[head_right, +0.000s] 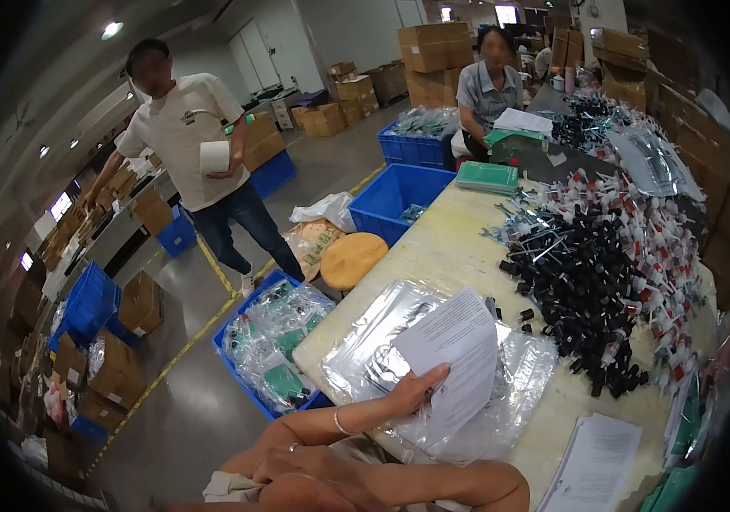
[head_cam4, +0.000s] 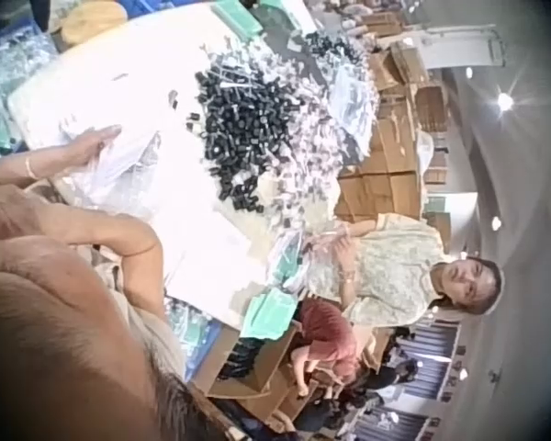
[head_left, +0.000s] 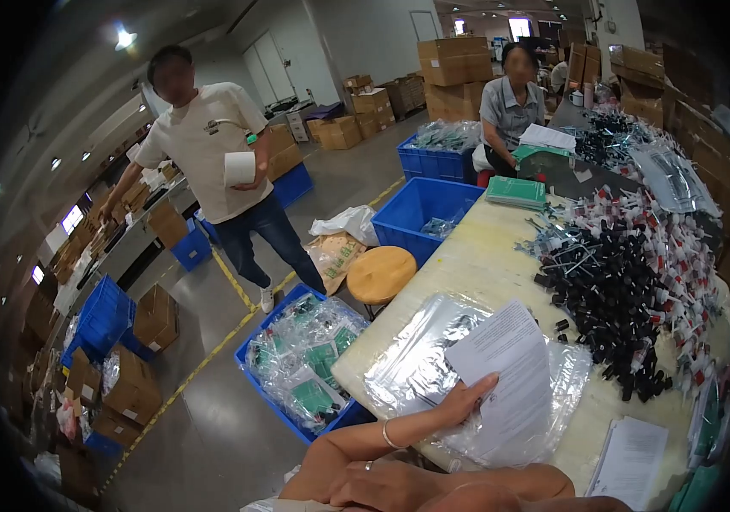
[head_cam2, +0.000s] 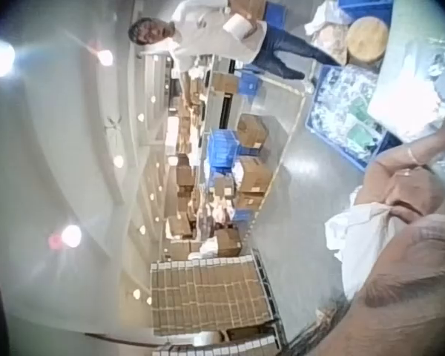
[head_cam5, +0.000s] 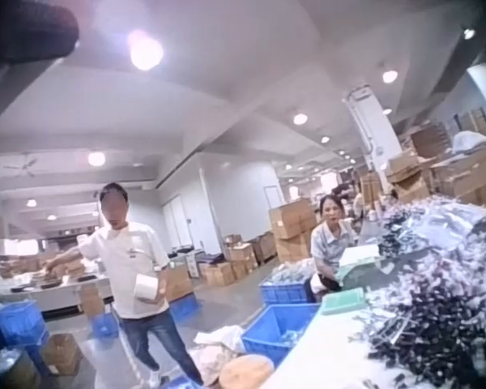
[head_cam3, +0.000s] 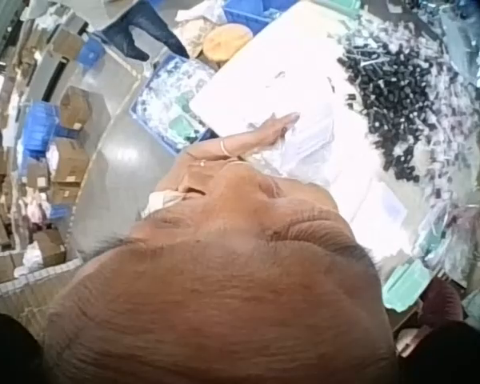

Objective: Packing instruction manuals and electronic components into individual plastic bags at a warehouse station.

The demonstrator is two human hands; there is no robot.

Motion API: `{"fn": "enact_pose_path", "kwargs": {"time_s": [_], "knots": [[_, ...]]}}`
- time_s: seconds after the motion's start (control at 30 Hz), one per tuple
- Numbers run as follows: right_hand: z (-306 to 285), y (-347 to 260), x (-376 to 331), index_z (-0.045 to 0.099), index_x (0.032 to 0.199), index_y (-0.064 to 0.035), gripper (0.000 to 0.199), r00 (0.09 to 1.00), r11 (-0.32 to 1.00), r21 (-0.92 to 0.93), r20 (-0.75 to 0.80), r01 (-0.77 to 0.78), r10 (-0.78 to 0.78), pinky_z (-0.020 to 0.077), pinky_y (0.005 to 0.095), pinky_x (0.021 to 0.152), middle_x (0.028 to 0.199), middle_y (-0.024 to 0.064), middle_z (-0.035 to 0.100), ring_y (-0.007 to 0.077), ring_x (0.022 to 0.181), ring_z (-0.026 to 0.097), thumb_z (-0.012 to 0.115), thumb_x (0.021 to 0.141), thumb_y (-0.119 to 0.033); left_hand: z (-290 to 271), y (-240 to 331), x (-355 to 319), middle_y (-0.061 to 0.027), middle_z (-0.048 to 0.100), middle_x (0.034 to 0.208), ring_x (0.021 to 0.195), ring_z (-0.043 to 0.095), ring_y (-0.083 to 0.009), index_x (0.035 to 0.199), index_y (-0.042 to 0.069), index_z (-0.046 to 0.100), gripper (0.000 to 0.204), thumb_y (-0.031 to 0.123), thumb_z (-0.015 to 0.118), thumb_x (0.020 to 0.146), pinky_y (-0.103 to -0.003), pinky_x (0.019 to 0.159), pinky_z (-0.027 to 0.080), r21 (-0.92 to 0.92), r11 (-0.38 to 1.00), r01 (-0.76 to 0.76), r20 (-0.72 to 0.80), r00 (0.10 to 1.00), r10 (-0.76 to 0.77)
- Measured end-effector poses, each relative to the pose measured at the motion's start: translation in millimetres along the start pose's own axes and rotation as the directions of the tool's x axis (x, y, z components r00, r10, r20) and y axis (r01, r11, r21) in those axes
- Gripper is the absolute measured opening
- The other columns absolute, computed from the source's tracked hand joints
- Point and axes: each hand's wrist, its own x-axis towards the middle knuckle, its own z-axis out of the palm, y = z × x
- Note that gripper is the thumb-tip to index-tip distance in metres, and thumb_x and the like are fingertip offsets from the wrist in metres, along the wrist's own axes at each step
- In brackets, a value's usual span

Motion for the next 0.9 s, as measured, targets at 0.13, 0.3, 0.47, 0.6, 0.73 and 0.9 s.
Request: {"fn": "enact_pose_path", "kwargs": {"time_s": [0.13,0.3,0.47,0.6,0.73,0.9], "knots": [[1.7,0.8,-1.6,0.050,0.083,-0.0033,0.015,1.000,0.999,-0.035,-0.006,-0.025,0.024,0.0411,0.0324,0.069,0.086,0.0106,0.056,0.0244,0.076,0.056,0.060,0.083,-0.014,-6.8,-3.6,2.7,-0.0083,0.055,0.116,0.104,0.053,-0.0162,0.125,-0.002,0.046,0.051,0.033,0.057,0.090,-0.029,0.088,0.044,0.052,0.998,0.031,-0.058,0.998,-0.028],[-1.2,2.4,-2.3,0.049,0.081,-0.0039,0.015,0.997,0.995,-0.068,-0.038,-0.068,0.065,0.0413,0.0317,0.066,0.082,0.0099,0.057,0.0241,0.073,0.056,0.060,0.083,-0.014,2.6,8.3,-1.7,-0.0086,0.055,0.116,0.104,0.053,-0.0157,0.125,-0.003,0.046,0.050,0.033,0.056,0.091,-0.029,0.088,0.044,0.015,1.000,-0.018,-0.007,1.000,0.018],[6.2,-7.2,-6.0,0.049,0.080,-0.0044,0.015,0.994,0.992,-0.086,-0.065,-0.096,0.090,0.0414,0.0311,0.064,0.080,0.0094,0.057,0.0239,0.070,0.056,0.060,0.083,-0.014,6.3,12.3,-7.9,-0.0087,0.055,0.117,0.104,0.052,-0.0156,0.126,-0.003,0.044,0.052,0.034,0.055,0.091,-0.029,0.088,0.044,0.005,0.997,-0.081,0.022,0.996,0.081],[5.9,12.2,-2.7,0.050,0.082,-0.0051,0.016,0.996,0.996,-0.082,-0.089,0.017,-0.024,0.0403,0.0326,0.062,0.074,0.0076,0.054,0.0235,0.065,0.054,0.060,0.083,-0.017,9.5,14.0,-10.4,-0.0086,0.054,0.117,0.105,0.052,-0.0156,0.127,-0.002,0.043,0.051,0.033,0.054,0.092,-0.029,0.089,0.044,0.014,0.996,-0.091,0.028,0.995,0.091],[-6.5,0.8,3.3,0.052,0.086,-0.0034,0.025,0.999,1.000,-0.006,-0.023,0.028,-0.028,0.0393,0.0343,0.062,0.077,0.0096,0.054,0.0258,0.068,0.053,0.062,0.083,-0.026,9.5,12.0,-7.5,-0.0080,0.054,0.116,0.105,0.051,-0.0152,0.127,-0.002,0.043,0.050,0.031,0.055,0.091,-0.029,0.090,0.043,0.002,0.990,-0.138,0.046,0.989,0.138],[17.8,60.8,2.1,0.053,0.102,-0.0036,0.032,0.918,0.915,0.103,-0.125,0.389,-0.376,0.0409,0.0393,0.074,0.092,0.0127,0.057,0.0287,0.082,0.055,0.059,0.086,-0.030,14.5,18.1,-10.6,-0.0073,0.054,0.115,0.105,0.051,-0.0145,0.126,-0.001,0.044,0.049,0.029,0.058,0.090,-0.029,0.089,0.043,-0.056,0.988,-0.141,0.040,0.989,0.143]]}}
